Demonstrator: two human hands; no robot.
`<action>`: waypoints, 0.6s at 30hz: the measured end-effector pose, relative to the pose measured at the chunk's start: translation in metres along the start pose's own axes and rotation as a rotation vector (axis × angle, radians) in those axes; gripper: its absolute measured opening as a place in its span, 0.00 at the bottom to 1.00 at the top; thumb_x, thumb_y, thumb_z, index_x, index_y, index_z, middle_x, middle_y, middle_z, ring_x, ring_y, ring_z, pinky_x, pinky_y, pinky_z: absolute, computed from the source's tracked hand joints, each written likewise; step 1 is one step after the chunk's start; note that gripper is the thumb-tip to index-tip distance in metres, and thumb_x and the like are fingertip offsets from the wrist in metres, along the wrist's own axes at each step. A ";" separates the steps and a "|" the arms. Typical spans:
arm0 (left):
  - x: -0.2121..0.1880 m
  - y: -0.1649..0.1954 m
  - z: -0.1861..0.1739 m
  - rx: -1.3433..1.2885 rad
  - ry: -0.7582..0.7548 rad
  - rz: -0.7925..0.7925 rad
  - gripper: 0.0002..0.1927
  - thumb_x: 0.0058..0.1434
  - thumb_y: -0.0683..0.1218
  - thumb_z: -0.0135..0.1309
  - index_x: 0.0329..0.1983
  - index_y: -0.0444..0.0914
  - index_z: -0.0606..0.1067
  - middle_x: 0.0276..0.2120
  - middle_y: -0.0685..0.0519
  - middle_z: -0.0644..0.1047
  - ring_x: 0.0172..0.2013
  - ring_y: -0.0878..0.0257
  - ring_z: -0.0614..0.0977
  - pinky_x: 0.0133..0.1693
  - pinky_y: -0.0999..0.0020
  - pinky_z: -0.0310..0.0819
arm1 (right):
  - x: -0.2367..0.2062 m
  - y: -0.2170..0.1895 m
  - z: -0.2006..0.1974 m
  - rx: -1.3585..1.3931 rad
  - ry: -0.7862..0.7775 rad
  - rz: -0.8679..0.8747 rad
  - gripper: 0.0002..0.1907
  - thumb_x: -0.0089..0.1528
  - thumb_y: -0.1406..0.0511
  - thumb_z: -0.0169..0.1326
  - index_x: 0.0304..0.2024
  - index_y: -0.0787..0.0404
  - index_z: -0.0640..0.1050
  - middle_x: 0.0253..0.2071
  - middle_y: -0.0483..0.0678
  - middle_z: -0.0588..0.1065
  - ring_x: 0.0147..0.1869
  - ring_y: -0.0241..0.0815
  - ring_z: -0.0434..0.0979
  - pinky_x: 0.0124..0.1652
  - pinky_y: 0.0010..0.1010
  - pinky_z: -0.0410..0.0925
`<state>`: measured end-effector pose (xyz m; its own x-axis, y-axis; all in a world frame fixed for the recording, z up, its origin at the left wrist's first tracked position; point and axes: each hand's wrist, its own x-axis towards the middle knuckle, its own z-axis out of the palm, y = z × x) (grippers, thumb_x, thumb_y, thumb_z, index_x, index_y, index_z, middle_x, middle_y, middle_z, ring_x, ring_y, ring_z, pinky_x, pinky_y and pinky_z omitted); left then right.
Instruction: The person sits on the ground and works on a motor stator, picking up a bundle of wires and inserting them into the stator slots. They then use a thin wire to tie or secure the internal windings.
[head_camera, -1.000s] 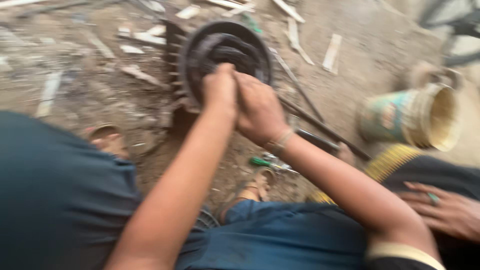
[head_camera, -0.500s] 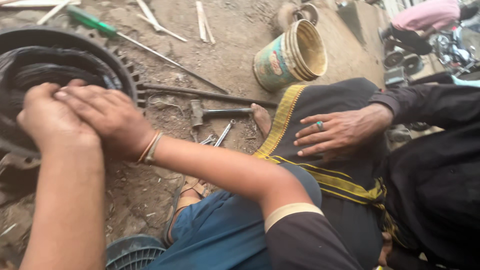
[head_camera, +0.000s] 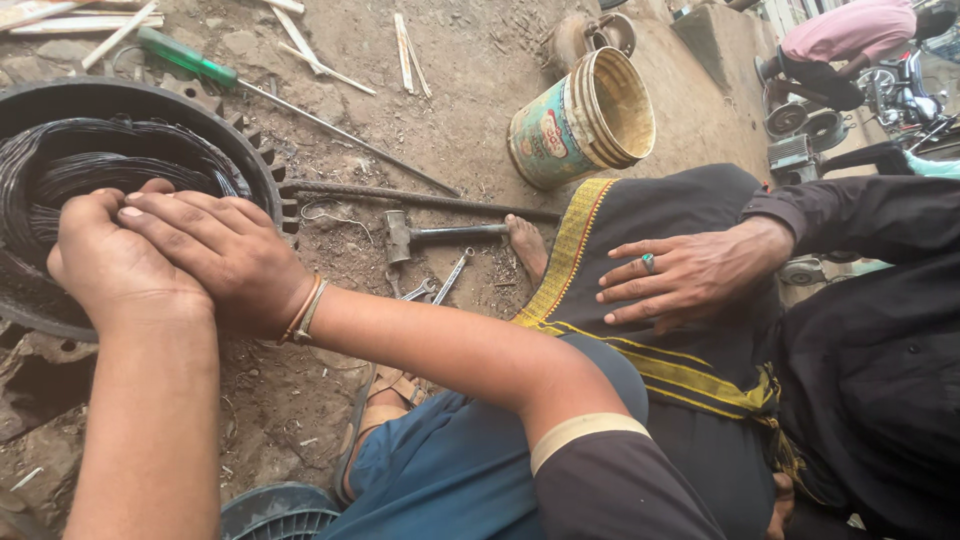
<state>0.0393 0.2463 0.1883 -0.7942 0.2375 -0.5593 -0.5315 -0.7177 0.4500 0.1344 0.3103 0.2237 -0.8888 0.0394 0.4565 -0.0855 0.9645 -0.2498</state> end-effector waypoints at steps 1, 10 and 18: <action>-0.001 0.001 0.000 0.003 -0.016 0.005 0.08 0.58 0.40 0.48 0.29 0.27 0.72 0.33 0.39 0.80 0.32 0.52 0.85 0.37 0.59 0.86 | 0.001 0.000 0.000 0.007 -0.002 -0.008 0.26 0.65 0.63 0.53 0.65 0.59 0.70 0.67 0.47 0.71 0.69 0.43 0.74 0.64 0.31 0.66; -0.008 0.003 0.003 -0.011 -0.002 -0.013 0.08 0.60 0.40 0.49 0.30 0.28 0.71 0.34 0.39 0.80 0.33 0.52 0.84 0.38 0.59 0.85 | -0.001 0.003 0.003 0.006 0.017 -0.017 0.24 0.66 0.63 0.53 0.66 0.58 0.70 0.66 0.47 0.71 0.68 0.41 0.73 0.66 0.31 0.65; -0.011 0.003 0.002 -0.027 -0.039 -0.004 0.09 0.62 0.40 0.48 0.31 0.27 0.72 0.34 0.38 0.81 0.35 0.52 0.84 0.40 0.58 0.86 | -0.002 0.005 0.006 0.007 0.030 -0.034 0.24 0.67 0.63 0.53 0.66 0.58 0.70 0.67 0.47 0.71 0.68 0.41 0.73 0.66 0.31 0.66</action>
<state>0.0454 0.2430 0.1975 -0.8033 0.2654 -0.5331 -0.5269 -0.7339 0.4287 0.1330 0.3134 0.2162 -0.8713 0.0146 0.4905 -0.1186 0.9637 -0.2393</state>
